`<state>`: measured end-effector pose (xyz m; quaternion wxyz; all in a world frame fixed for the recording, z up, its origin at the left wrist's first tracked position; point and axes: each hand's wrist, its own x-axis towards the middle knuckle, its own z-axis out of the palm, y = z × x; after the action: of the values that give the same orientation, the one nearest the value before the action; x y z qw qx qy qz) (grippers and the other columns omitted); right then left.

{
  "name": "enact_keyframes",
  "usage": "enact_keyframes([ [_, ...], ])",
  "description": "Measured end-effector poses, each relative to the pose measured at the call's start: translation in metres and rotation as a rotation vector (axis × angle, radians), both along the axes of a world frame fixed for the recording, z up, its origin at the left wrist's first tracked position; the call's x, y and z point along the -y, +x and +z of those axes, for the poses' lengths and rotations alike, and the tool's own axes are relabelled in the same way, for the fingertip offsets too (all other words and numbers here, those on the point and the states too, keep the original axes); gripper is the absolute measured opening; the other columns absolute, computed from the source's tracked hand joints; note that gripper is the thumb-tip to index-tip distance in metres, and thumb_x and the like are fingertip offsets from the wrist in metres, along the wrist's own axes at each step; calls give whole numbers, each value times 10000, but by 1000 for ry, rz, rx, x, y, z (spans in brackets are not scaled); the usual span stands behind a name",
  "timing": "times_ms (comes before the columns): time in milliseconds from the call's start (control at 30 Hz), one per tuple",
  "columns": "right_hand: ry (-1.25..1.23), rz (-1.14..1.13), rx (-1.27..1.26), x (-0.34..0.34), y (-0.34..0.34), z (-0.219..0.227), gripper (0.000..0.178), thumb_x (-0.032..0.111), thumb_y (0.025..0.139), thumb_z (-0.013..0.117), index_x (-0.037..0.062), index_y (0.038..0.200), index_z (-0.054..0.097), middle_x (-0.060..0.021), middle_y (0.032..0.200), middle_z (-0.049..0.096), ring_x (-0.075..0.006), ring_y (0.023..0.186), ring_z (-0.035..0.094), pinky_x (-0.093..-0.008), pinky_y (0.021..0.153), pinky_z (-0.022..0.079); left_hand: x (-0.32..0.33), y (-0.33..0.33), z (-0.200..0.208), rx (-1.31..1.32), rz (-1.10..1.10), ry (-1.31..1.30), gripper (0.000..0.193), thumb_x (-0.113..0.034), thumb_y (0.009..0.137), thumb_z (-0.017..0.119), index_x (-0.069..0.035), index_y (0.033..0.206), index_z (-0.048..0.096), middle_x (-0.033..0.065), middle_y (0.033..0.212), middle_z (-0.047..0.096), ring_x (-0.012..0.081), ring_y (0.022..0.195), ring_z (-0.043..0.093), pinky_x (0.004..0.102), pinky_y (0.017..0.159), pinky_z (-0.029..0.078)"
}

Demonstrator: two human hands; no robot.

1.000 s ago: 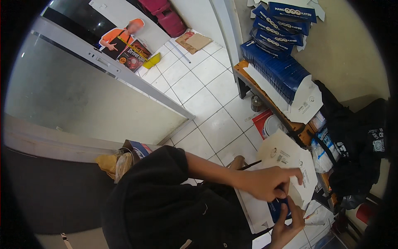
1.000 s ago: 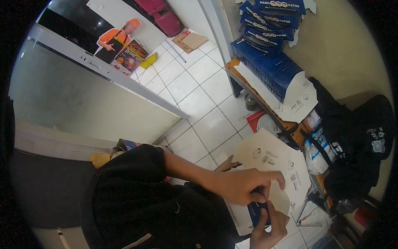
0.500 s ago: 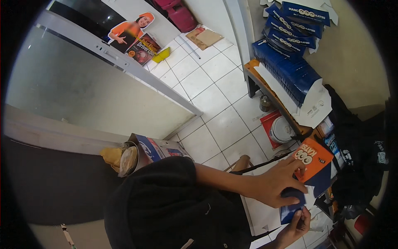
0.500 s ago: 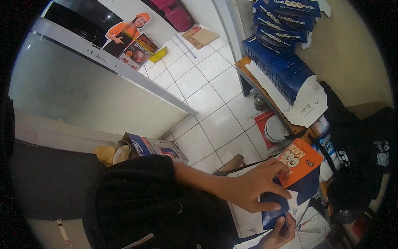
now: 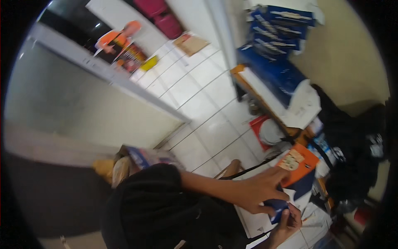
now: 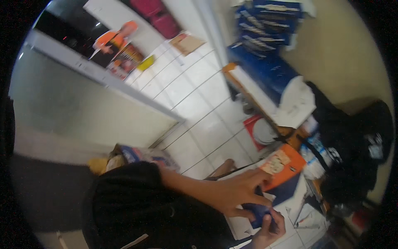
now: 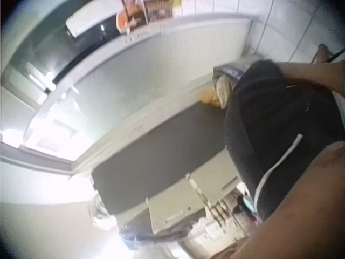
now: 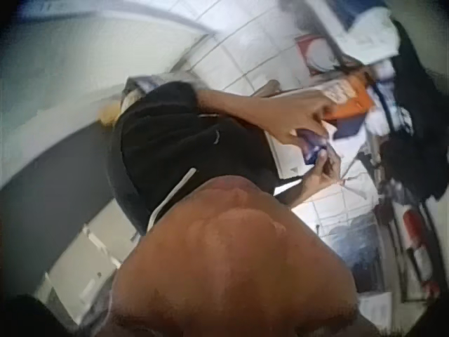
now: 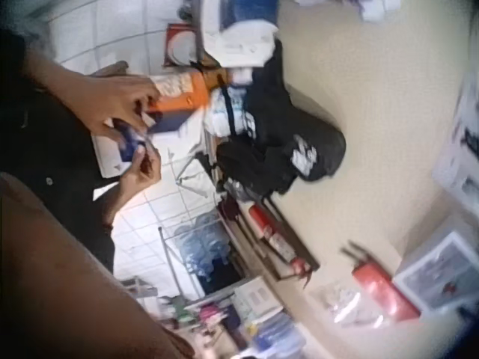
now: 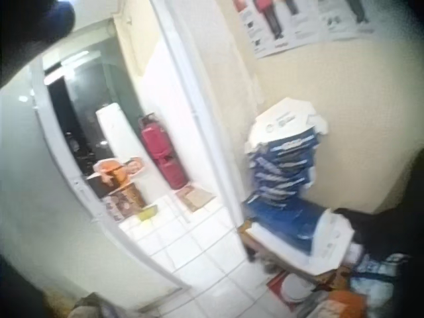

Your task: The person picks up flat cardboard sheets and folds them into boxes, handling blue and white components and stacking the completed boxes on a shelf.

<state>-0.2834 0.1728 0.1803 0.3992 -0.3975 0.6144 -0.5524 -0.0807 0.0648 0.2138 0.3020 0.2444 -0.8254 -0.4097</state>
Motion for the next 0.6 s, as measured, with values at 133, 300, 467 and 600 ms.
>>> enact_keyframes([
  [133, 69, 22, 2, 10, 0, 21, 368, 202, 846, 814, -39, 1077, 658, -126, 982, 680, -197, 955, 632, -326, 900, 476, 6, 9, -10, 121, 71, -172, 618, -209, 693, 883, -146, 1255, 635, 248, 1381, 407, 438, 1261, 476, 480, 988, 456],
  [300, -279, -24, -715, 54, -17, 56, 688, 556, 834, 765, 11, 1225, 613, -218, 1372, 535, -279, 1244, 539, -433, 984, 441, 53, 33, 3, 17, 138, -185, 597, -97, 627, 880, -93, 1169, 628, 188, 1235, 561, 370, 1154, 587, 408, 898, 510],
  [467, -264, -272, -302, 35, -51, 39, 842, 717, 822, 666, 51, 1323, 545, -177, 1494, 429, -293, 1339, 453, -428, 984, 427, 156, 87, 46, -294, 409, -321, 637, -9, 590, 807, -63, 1174, 559, 46, 1111, 535, 178, 1045, 581, 316, 887, 477],
  [600, -189, -226, -315, 18, -52, 35, 737, 609, 837, 705, 54, 1298, 559, -158, 1442, 470, -277, 1309, 478, -405, 948, 440, 277, 126, 115, -457, 438, -643, 658, 19, 794, 803, 5, 1355, 461, 90, 1317, 528, 182, 1261, 510, 336, 1096, 411],
])
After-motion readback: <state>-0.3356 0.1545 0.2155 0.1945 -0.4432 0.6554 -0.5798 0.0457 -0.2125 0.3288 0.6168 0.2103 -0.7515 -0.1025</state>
